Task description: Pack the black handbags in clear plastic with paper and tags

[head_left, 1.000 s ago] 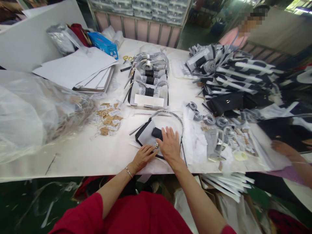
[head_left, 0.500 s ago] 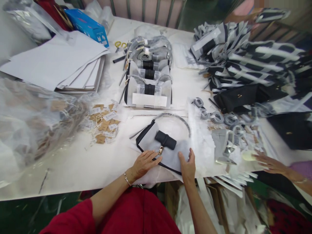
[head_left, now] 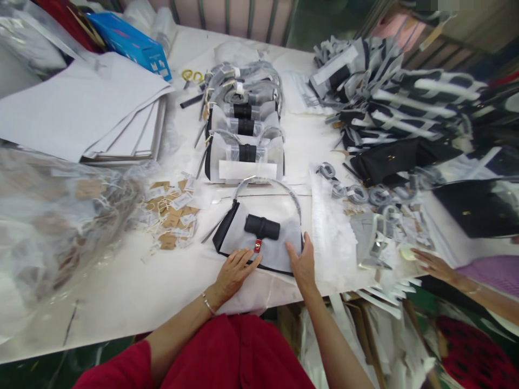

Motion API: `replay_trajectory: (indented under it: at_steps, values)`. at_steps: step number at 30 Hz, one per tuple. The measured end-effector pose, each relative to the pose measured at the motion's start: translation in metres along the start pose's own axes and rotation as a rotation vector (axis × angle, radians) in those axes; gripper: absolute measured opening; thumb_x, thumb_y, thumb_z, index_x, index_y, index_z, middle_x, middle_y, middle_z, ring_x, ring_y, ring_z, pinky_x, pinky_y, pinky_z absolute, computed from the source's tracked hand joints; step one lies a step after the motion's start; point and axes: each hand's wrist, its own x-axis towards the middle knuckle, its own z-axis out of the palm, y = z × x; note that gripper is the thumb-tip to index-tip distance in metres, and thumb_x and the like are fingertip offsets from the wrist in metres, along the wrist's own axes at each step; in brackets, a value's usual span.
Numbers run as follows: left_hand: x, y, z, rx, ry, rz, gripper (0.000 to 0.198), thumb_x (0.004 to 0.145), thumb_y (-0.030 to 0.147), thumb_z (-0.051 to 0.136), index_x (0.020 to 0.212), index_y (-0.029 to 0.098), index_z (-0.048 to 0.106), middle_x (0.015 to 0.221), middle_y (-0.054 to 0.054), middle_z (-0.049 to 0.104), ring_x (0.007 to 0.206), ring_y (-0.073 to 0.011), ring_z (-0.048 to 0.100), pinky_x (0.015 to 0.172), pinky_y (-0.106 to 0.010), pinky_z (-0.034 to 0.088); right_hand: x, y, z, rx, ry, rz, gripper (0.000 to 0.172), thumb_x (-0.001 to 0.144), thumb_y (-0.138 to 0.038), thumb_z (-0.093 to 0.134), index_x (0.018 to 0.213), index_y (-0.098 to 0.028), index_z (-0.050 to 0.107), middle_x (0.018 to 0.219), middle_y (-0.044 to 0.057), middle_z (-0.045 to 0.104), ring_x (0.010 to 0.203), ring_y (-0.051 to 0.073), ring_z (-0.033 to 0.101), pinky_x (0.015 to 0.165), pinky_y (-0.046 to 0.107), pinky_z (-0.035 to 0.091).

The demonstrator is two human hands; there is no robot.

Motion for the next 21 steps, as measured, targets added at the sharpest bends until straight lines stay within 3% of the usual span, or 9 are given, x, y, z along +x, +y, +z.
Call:
replay_trajectory:
  at_steps: [3, 5, 7, 9, 12, 15, 17, 21]
  values:
    - [-0.002, 0.0, -0.001, -0.011, 0.021, 0.021, 0.058, 0.087, 0.0, 0.043, 0.138, 0.027, 0.051, 0.131, -0.007, 0.061, 0.125, -0.0217, 0.051, 0.107, -0.039, 0.038, -0.003, -0.039, -0.009, -0.231, 0.1, -0.343, 0.076, 0.091, -0.052, 0.05, 0.151, -0.011, 0.027, 0.156, 0.021, 0.03, 0.146, 0.033, 0.023, 0.117, 0.056, 0.019]
    - [-0.003, -0.001, -0.003, -0.008, 0.027, 0.032, 0.058, 0.087, 0.0, 0.043, 0.138, 0.026, 0.051, 0.131, -0.008, 0.061, 0.126, -0.0221, 0.051, 0.106, -0.039, 0.039, -0.003, -0.067, -0.009, -0.341, 0.041, -0.599, 0.068, 0.095, -0.047, 0.046, 0.152, -0.017, 0.026, 0.158, 0.015, 0.029, 0.148, 0.03, 0.018, 0.118, 0.055, 0.015]
    - [-0.004, -0.002, -0.003, -0.008, 0.031, 0.032, 0.055, 0.089, 0.003, 0.043, 0.138, 0.026, 0.051, 0.131, -0.008, 0.061, 0.125, -0.0224, 0.051, 0.105, -0.04, 0.04, 0.001, -0.078, -0.003, -0.446, -0.078, -0.755, 0.063, 0.096, -0.046, 0.046, 0.151, -0.019, 0.029, 0.157, 0.013, 0.032, 0.148, 0.029, 0.018, 0.119, 0.055, 0.012]
    - [-0.003, -0.002, -0.001, -0.013, 0.038, 0.024, 0.052, 0.091, 0.006, 0.043, 0.138, 0.026, 0.051, 0.131, -0.008, 0.061, 0.124, -0.022, 0.052, 0.105, -0.039, 0.04, 0.006, -0.063, 0.006, -0.541, -0.124, -0.777, 0.06, 0.096, -0.047, 0.047, 0.147, -0.018, 0.037, 0.153, 0.013, 0.039, 0.147, 0.031, 0.022, 0.119, 0.056, 0.011]
    - [-0.001, 0.001, 0.002, -0.023, 0.062, 0.028, 0.048, 0.094, 0.009, 0.043, 0.137, 0.027, 0.052, 0.13, -0.007, 0.062, 0.123, -0.0209, 0.053, 0.106, -0.038, 0.039, 0.011, -0.007, 0.021, -0.629, -0.059, -0.686, 0.055, 0.097, -0.044, 0.044, 0.144, -0.013, 0.043, 0.146, 0.015, 0.049, 0.144, 0.032, 0.029, 0.117, 0.057, 0.014]
    - [0.003, 0.003, 0.003, -0.029, 0.08, 0.033, 0.046, 0.095, 0.011, 0.044, 0.136, 0.028, 0.054, 0.128, -0.006, 0.063, 0.123, -0.0202, 0.053, 0.107, -0.037, 0.038, 0.013, 0.037, 0.028, -0.659, -0.033, -0.633, 0.056, 0.098, -0.043, 0.042, 0.145, -0.011, 0.041, 0.148, 0.014, 0.047, 0.145, 0.031, 0.026, 0.117, 0.055, 0.017]
    - [0.007, 0.005, 0.002, -0.032, 0.084, 0.025, 0.045, 0.094, 0.011, 0.045, 0.135, 0.029, 0.054, 0.127, -0.006, 0.064, 0.124, -0.0199, 0.053, 0.107, -0.037, 0.038, 0.014, 0.045, 0.026, -0.658, -0.046, -0.63, 0.056, 0.098, -0.044, 0.041, 0.145, -0.013, 0.041, 0.149, 0.012, 0.046, 0.146, 0.03, 0.025, 0.118, 0.053, 0.016]
    - [0.011, 0.008, 0.003, -0.043, 0.075, -0.002, 0.049, 0.092, 0.008, 0.049, 0.135, 0.031, 0.055, 0.126, -0.006, 0.065, 0.123, -0.0195, 0.055, 0.106, -0.036, 0.039, 0.018, 0.036, 0.018, -0.656, -0.09, -0.602, 0.053, 0.099, -0.042, 0.04, 0.147, -0.019, 0.039, 0.149, 0.01, 0.046, 0.146, 0.028, 0.025, 0.119, 0.054, 0.012]
